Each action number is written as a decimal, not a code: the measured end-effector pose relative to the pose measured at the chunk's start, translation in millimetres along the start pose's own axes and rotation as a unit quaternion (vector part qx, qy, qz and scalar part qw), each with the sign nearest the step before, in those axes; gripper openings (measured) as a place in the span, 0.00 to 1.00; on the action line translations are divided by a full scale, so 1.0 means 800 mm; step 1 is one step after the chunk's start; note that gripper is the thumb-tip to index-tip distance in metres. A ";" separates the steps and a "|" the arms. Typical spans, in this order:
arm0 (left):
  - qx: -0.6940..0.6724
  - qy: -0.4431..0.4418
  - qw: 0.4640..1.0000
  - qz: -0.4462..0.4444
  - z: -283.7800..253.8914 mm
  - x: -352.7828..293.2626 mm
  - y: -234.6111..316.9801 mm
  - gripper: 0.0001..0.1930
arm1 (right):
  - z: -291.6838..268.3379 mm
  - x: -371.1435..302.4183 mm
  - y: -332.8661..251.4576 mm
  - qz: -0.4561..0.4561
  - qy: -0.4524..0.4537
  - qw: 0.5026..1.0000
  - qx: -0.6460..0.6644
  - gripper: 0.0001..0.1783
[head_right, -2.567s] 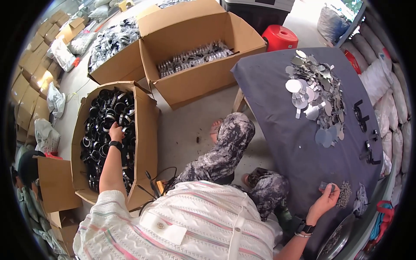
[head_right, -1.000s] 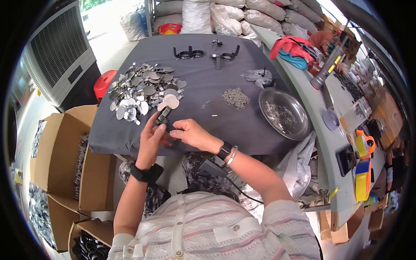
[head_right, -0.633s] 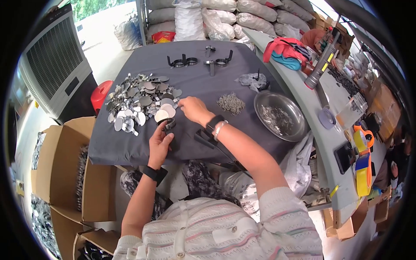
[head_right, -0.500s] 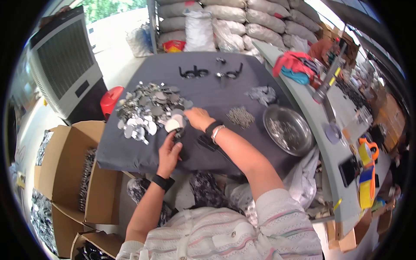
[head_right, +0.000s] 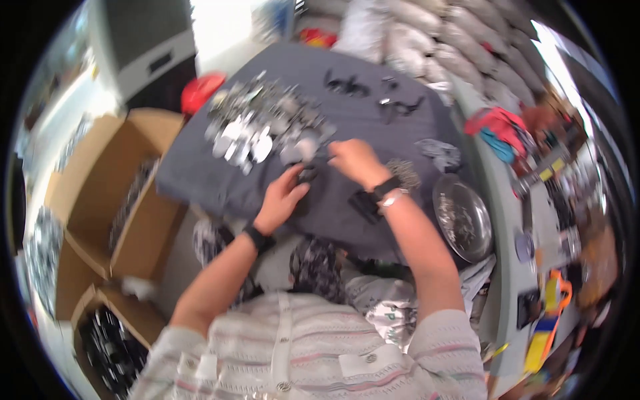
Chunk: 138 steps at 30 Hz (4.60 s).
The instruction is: The recorder is assembling small metal components and placing them into boxes in a manufacturing environment.
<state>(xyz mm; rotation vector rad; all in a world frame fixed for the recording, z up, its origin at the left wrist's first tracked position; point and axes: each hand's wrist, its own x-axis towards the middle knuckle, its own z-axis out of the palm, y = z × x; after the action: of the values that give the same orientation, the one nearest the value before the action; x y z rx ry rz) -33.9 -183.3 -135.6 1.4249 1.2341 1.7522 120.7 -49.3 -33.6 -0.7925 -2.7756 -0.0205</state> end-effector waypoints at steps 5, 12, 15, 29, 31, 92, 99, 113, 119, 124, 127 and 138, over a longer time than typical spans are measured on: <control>0.022 -0.008 0.999 -0.022 0.008 0.007 0.000 0.23 | 0.007 -0.061 -0.031 -0.087 0.001 0.991 -0.102 0.04; 0.030 -0.005 0.996 -0.084 0.007 -0.001 0.015 0.23 | 0.029 -0.087 -0.046 -0.017 0.140 0.988 0.061 0.03; -0.021 0.027 0.999 -0.012 0.030 0.016 0.011 0.27 | 0.014 -0.093 -0.035 0.065 0.218 0.964 0.136 0.04; -0.033 -0.021 0.993 -0.110 0.010 0.005 0.017 0.39 | 0.065 -0.035 -0.068 0.027 0.245 0.958 0.144 0.06; -0.025 -0.024 0.993 -0.112 0.008 0.005 0.017 0.39 | 0.070 -0.036 -0.067 0.015 0.228 0.960 0.159 0.07; -0.015 0.050 0.992 -0.118 0.022 0.013 0.011 0.09 | -0.001 -0.079 0.050 0.216 0.162 0.942 0.197 0.09; -0.017 0.042 0.992 -0.118 0.024 0.015 0.020 0.09 | -0.031 -0.143 0.089 0.342 0.133 0.923 0.118 0.07; -0.018 0.058 0.992 -0.114 0.019 0.010 0.011 0.08 | -0.021 -0.113 0.095 0.313 -0.020 0.946 -0.078 0.15; 0.006 0.055 0.993 -0.101 0.019 0.014 0.006 0.09 | -0.071 -0.117 0.096 0.300 0.147 0.937 0.104 0.15; 0.001 0.060 0.992 -0.108 0.019 0.014 0.005 0.08 | -0.092 -0.109 0.082 0.284 0.199 0.923 0.166 0.14; -0.015 0.056 0.991 -0.122 0.020 0.013 0.013 0.08 | -0.090 -0.109 0.077 0.288 0.172 0.932 0.136 0.14; 0.009 0.054 0.994 -0.096 0.017 0.012 0.002 0.09 | -0.092 -0.115 0.099 0.299 0.171 0.927 0.147 0.14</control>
<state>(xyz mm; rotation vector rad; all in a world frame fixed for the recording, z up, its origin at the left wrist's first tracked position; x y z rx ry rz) -23.9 -171.3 -130.0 1.1907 1.3969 1.7087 254.5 -35.6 10.4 -1.3587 -2.0527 0.3271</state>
